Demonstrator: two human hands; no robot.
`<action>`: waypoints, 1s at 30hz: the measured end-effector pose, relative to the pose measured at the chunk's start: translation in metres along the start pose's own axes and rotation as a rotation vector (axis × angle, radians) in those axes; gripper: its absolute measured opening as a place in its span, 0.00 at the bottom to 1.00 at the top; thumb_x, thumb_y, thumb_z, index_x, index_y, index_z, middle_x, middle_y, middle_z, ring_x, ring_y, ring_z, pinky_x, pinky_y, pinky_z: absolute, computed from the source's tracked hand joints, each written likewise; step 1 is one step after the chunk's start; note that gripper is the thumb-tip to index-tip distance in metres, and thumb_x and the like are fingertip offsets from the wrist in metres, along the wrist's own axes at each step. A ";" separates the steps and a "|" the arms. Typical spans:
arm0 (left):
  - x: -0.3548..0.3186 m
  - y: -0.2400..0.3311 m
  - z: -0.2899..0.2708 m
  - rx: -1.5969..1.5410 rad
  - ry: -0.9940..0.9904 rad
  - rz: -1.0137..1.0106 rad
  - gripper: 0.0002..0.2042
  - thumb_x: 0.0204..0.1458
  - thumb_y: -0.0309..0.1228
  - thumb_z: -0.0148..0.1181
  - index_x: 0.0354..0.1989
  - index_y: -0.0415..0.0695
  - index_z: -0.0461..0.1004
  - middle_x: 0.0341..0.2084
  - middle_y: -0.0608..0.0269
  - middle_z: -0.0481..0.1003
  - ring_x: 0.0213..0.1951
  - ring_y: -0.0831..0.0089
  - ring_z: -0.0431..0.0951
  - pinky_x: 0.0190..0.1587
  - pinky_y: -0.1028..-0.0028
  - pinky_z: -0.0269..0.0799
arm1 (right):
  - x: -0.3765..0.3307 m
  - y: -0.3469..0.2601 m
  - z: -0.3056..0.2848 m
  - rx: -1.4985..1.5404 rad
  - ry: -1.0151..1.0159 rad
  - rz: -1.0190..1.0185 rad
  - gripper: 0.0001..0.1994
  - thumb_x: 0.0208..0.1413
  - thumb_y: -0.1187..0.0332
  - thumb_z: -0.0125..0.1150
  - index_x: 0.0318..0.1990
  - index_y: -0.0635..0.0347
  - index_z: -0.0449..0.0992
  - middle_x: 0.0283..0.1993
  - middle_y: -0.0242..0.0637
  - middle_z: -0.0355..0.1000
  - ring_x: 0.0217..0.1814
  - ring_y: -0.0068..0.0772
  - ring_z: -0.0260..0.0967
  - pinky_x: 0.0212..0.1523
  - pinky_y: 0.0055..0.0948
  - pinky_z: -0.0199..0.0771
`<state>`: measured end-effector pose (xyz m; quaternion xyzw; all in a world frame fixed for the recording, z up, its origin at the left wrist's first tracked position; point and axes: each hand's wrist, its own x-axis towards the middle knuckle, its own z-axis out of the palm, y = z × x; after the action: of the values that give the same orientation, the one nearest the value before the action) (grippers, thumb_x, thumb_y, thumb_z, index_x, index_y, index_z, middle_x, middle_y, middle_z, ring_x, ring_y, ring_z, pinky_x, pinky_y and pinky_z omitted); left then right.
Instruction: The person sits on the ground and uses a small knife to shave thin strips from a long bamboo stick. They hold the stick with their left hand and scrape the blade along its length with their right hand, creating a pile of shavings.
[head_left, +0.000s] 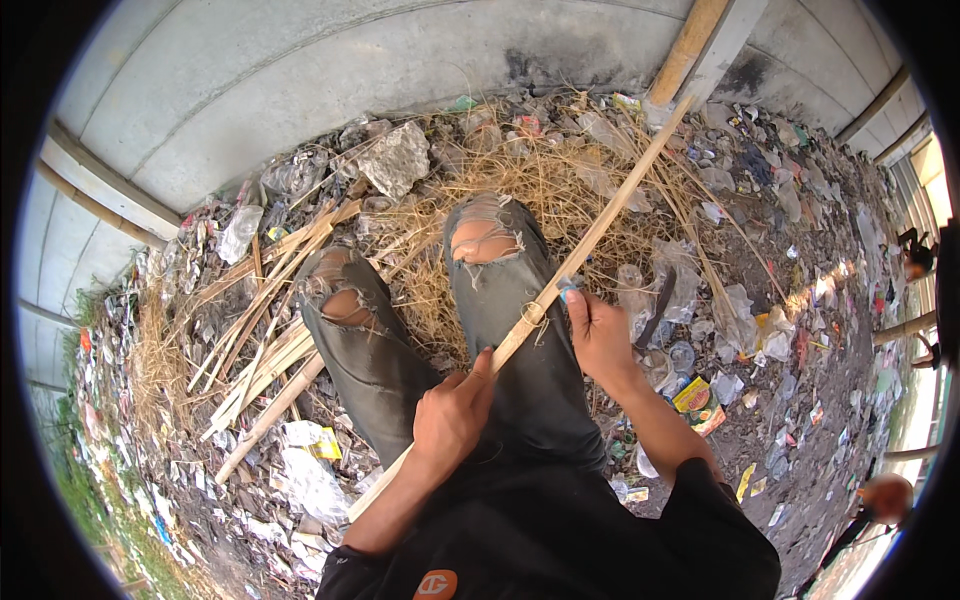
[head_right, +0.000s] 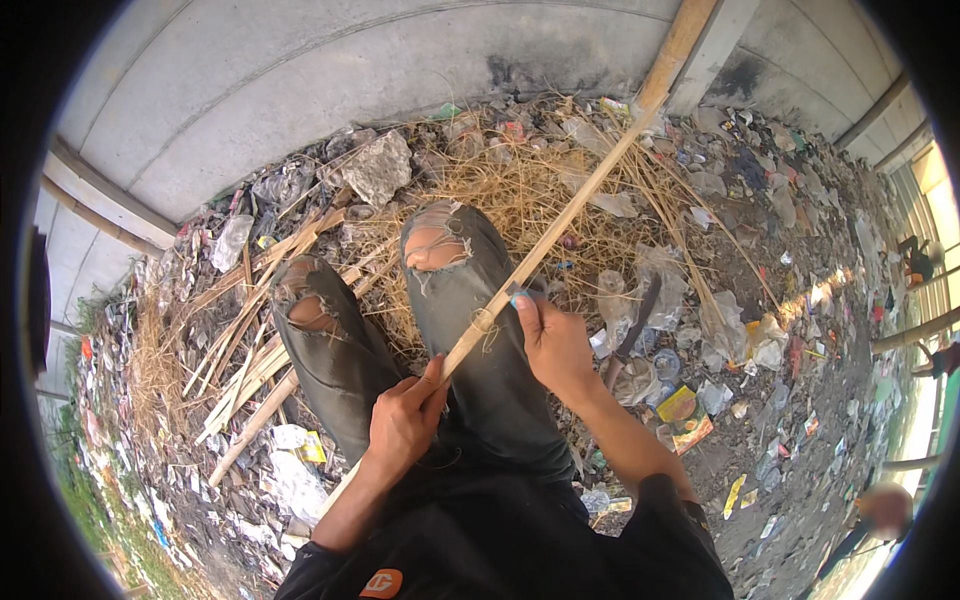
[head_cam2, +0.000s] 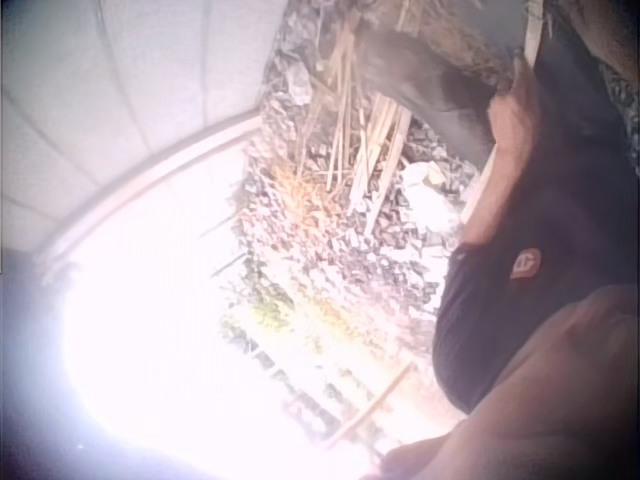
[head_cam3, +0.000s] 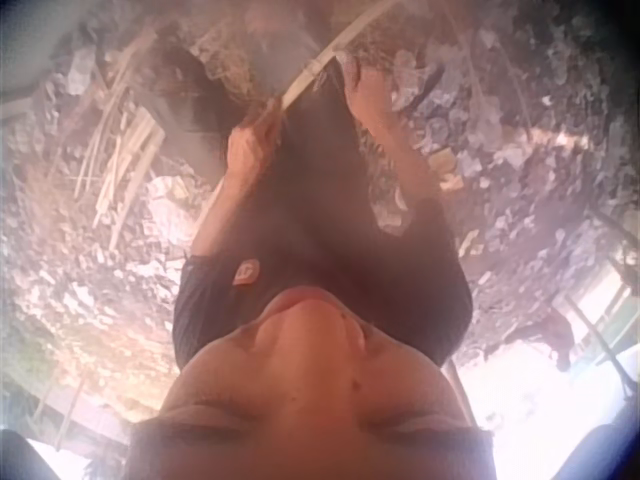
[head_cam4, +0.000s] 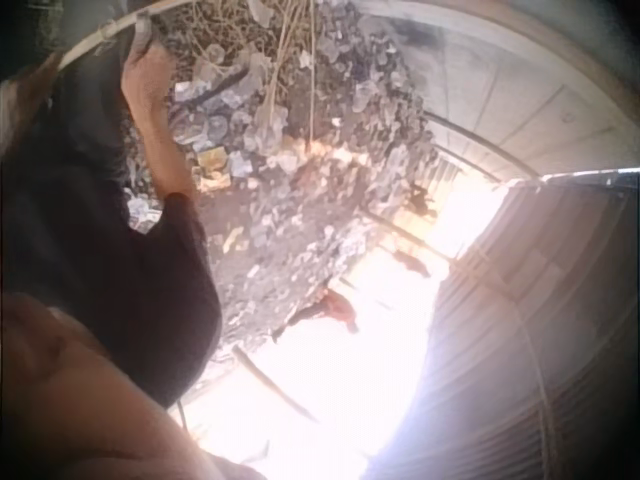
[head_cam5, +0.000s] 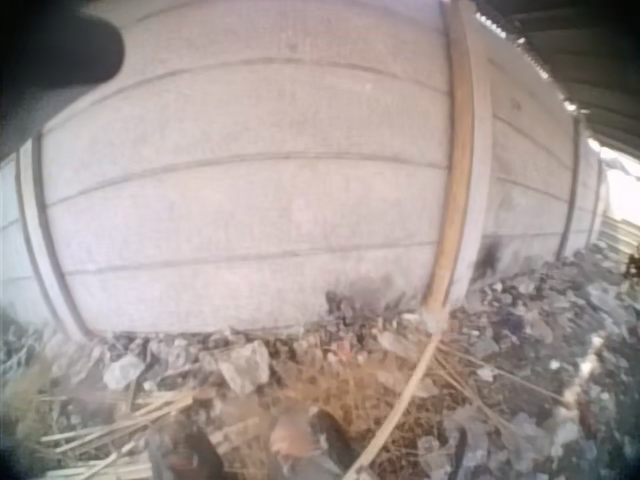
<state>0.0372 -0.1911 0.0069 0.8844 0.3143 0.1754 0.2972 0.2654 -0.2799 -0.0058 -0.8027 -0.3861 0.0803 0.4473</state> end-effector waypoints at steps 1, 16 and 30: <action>0.003 0.003 -0.002 0.018 -0.010 -0.003 0.19 0.61 0.32 0.66 0.61 0.50 0.79 0.24 0.54 0.77 0.24 0.50 0.80 0.29 0.54 0.75 | -0.013 0.004 0.007 -0.037 -0.018 -0.054 0.24 0.73 0.52 0.54 0.29 0.62 0.75 0.18 0.55 0.68 0.23 0.65 0.71 0.23 0.52 0.69; 0.005 -0.002 -0.006 -0.277 -0.067 -0.074 0.18 0.63 0.28 0.65 0.59 0.31 0.78 0.27 0.39 0.79 0.26 0.65 0.81 0.35 0.67 0.75 | -0.025 -0.017 0.000 0.027 -0.317 -0.001 0.28 0.74 0.49 0.52 0.28 0.65 0.76 0.19 0.56 0.69 0.23 0.65 0.69 0.25 0.47 0.68; 0.015 0.003 -0.016 -0.427 -0.179 -0.204 0.20 0.63 0.30 0.67 0.59 0.30 0.77 0.25 0.44 0.78 0.26 0.78 0.77 0.34 0.70 0.74 | -0.003 0.000 -0.017 0.381 -0.547 0.203 0.32 0.73 0.44 0.53 0.20 0.58 0.68 0.15 0.23 0.60 0.19 0.16 0.55 0.20 0.28 0.55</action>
<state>0.0420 -0.1764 0.0234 0.7774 0.3301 0.1280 0.5199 0.2706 -0.2930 0.0033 -0.6877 -0.3882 0.4072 0.4589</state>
